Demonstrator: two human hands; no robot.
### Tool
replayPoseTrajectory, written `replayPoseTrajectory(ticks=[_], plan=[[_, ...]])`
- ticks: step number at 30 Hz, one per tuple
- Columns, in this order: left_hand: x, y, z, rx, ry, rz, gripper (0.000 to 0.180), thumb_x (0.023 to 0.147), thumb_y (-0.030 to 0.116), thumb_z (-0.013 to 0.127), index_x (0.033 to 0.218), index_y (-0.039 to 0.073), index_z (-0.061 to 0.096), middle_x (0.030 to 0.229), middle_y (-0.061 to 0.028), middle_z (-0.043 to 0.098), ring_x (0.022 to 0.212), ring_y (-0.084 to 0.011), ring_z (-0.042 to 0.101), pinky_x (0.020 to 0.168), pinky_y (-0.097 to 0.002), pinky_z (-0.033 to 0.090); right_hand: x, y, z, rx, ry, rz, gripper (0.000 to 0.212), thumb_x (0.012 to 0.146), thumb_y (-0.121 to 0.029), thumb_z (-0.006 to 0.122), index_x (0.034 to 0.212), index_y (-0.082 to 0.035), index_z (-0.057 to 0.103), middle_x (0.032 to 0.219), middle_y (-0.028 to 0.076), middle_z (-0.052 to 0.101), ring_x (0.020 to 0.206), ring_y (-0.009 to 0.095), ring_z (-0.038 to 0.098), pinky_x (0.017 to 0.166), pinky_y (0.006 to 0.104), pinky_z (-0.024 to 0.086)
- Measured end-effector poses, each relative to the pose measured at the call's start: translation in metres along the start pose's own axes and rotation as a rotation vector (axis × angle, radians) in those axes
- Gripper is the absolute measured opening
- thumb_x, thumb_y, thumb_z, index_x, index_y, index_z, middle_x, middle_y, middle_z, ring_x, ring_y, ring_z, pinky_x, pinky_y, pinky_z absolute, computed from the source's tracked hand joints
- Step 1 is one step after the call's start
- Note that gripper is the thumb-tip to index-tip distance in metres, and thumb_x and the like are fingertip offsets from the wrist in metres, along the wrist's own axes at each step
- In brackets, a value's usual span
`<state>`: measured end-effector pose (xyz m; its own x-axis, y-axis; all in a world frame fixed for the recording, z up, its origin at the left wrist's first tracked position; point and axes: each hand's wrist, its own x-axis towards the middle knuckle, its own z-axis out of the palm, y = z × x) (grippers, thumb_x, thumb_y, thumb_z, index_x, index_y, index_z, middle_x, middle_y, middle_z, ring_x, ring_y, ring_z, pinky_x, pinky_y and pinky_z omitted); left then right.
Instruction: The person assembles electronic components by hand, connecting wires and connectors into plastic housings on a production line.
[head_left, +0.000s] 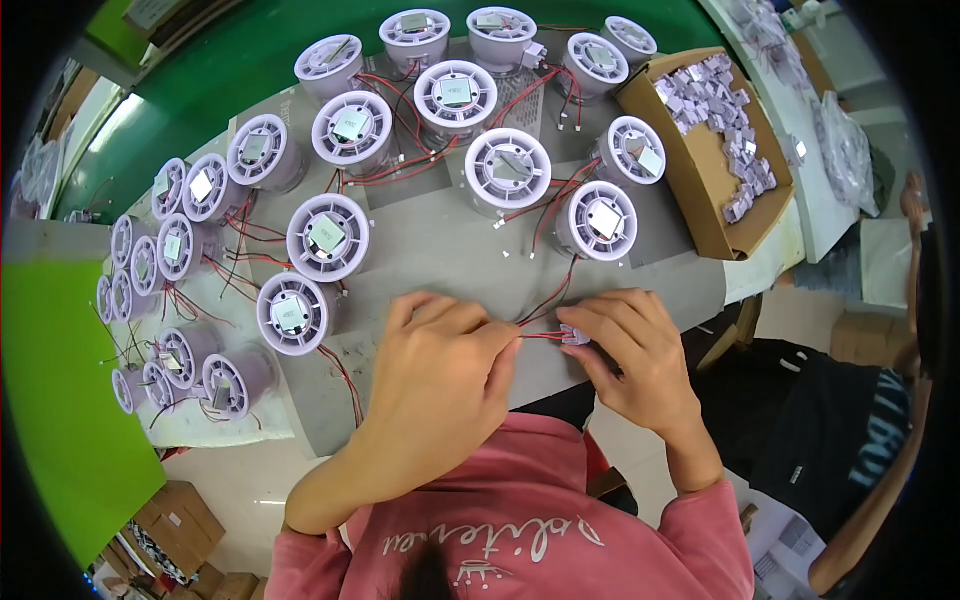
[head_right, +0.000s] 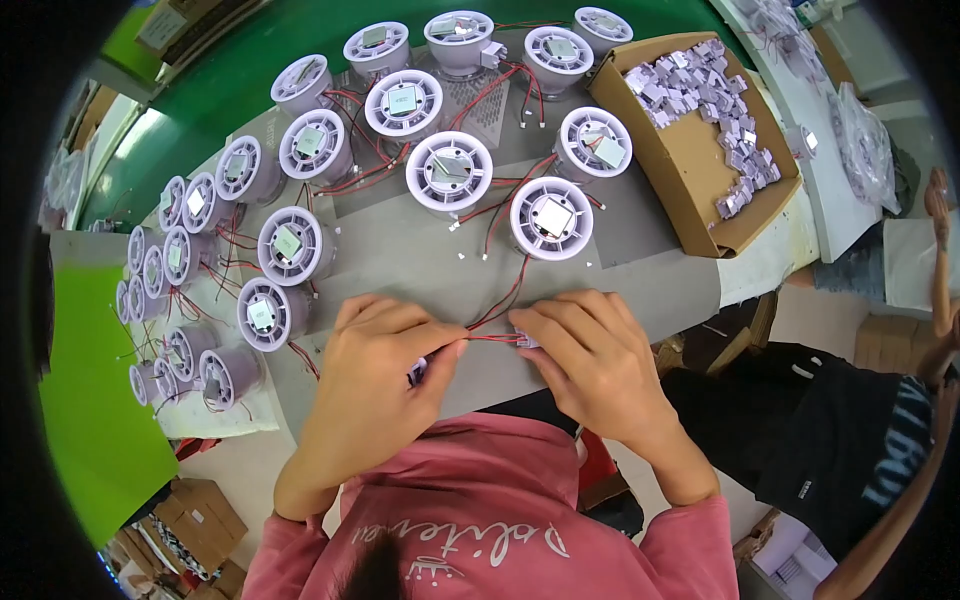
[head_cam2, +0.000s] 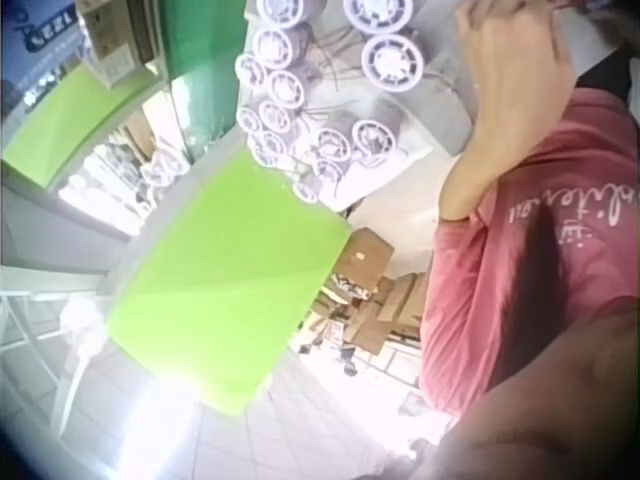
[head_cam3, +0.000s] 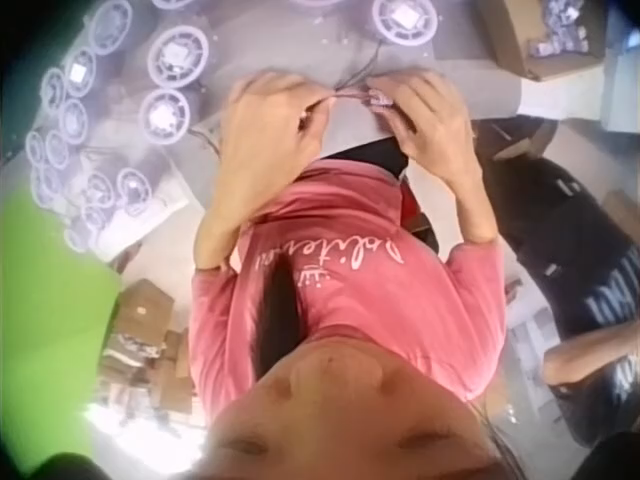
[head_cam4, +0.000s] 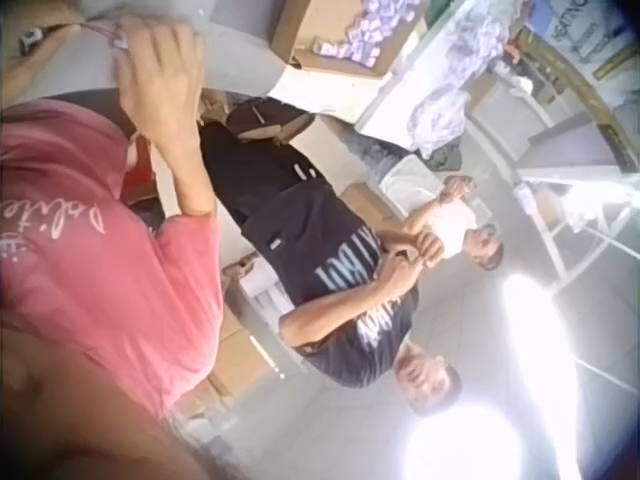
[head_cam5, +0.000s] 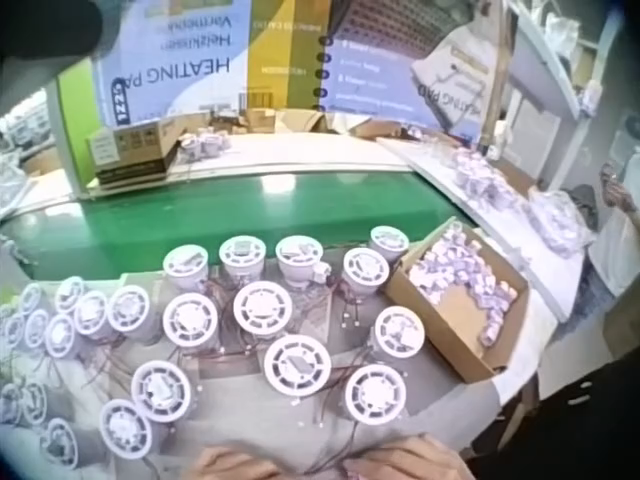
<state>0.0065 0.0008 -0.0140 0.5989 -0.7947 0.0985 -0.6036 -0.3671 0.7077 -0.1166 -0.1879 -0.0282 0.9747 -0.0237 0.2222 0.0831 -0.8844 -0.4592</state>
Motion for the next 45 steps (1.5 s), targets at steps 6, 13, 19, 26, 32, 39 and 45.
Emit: replayPoseTrajectory(ticks=[6,13,19,26,32,39,45], plan=[[0.0,0.002,0.004,0.028,-0.026,0.021,0.005,0.082,0.006,0.07,0.085,0.006,0.073,0.075,-0.0072,0.064,0.074,-0.0281,0.06,0.087,-0.0389,0.043,0.014,-0.016,-0.001,-0.079,-0.066,-0.147,0.037,0.075,-0.007,0.062,0.111,0.002,0.065,0.102,0.01,0.065,0.094,0.026,0.061,0.082,0.0375,0.047],[-0.008,0.008,-0.016,0.077,-0.014,-0.012,0.038,0.075,0.028,0.081,0.103,0.005,0.067,0.093,-0.0094,0.065,0.088,-0.0305,0.062,0.091,-0.041,0.042,0.027,-0.022,0.004,0.001,-0.061,-0.165,0.034,0.075,-0.007,0.063,0.107,0.001,0.062,0.1,0.01,0.065,0.091,0.026,0.061,0.081,0.0367,0.047],[-0.027,-0.002,-0.032,0.008,-0.105,-0.155,0.067,0.06,0.026,0.092,0.116,0.006,0.06,0.108,-0.0113,0.063,0.096,-0.0335,0.062,0.084,-0.0412,0.048,0.034,-0.027,0.004,0.045,-0.113,-0.167,0.026,0.076,-0.003,0.075,0.098,-0.002,0.062,0.101,0.008,0.068,0.088,0.027,0.063,0.078,0.037,0.048],[-0.033,-0.019,-0.032,-0.351,-0.025,-0.132,0.066,0.066,0.016,0.089,0.125,0.004,0.061,0.114,-0.0136,0.067,0.1,-0.0303,0.068,0.084,-0.0371,0.055,0.042,-0.035,-0.004,0.36,-0.052,-0.074,0.026,0.075,-0.007,0.08,0.098,0.0,0.07,0.099,0.01,0.072,0.085,0.028,0.067,0.075,0.0361,0.054],[-0.031,-0.014,-0.046,-0.61,-0.106,-0.187,0.069,0.065,0.018,0.091,0.126,0.001,0.064,0.116,-0.0126,0.071,0.101,-0.0217,0.071,0.086,-0.0333,0.056,0.043,-0.044,-0.015,0.558,0.022,0.09,0.024,0.071,-0.004,0.083,0.093,0.0,0.074,0.093,0.012,0.076,0.085,0.026,0.071,0.075,0.0352,0.057],[-0.034,-0.008,-0.042,-0.59,-0.032,-0.171,0.071,0.064,0.018,0.091,0.127,0.002,0.063,0.117,-0.0123,0.071,0.102,-0.0235,0.071,0.086,-0.0332,0.057,0.042,-0.056,-0.024,0.536,0.051,0.165,0.025,0.069,-0.002,0.083,0.093,-0.001,0.074,0.093,0.013,0.075,0.085,0.028,0.07,0.075,0.036,0.056],[-0.033,-0.002,-0.043,-0.564,0.016,-0.149,0.073,0.058,0.012,0.093,0.125,0.0,0.065,0.115,-0.0126,0.071,0.103,-0.0177,0.069,0.084,-0.0307,0.059,0.039,-0.051,-0.023,0.506,0.083,0.016,0.023,0.071,-0.005,0.084,0.09,0.0,0.072,0.094,0.015,0.074,0.083,0.027,0.07,0.072,0.0339,0.056]])
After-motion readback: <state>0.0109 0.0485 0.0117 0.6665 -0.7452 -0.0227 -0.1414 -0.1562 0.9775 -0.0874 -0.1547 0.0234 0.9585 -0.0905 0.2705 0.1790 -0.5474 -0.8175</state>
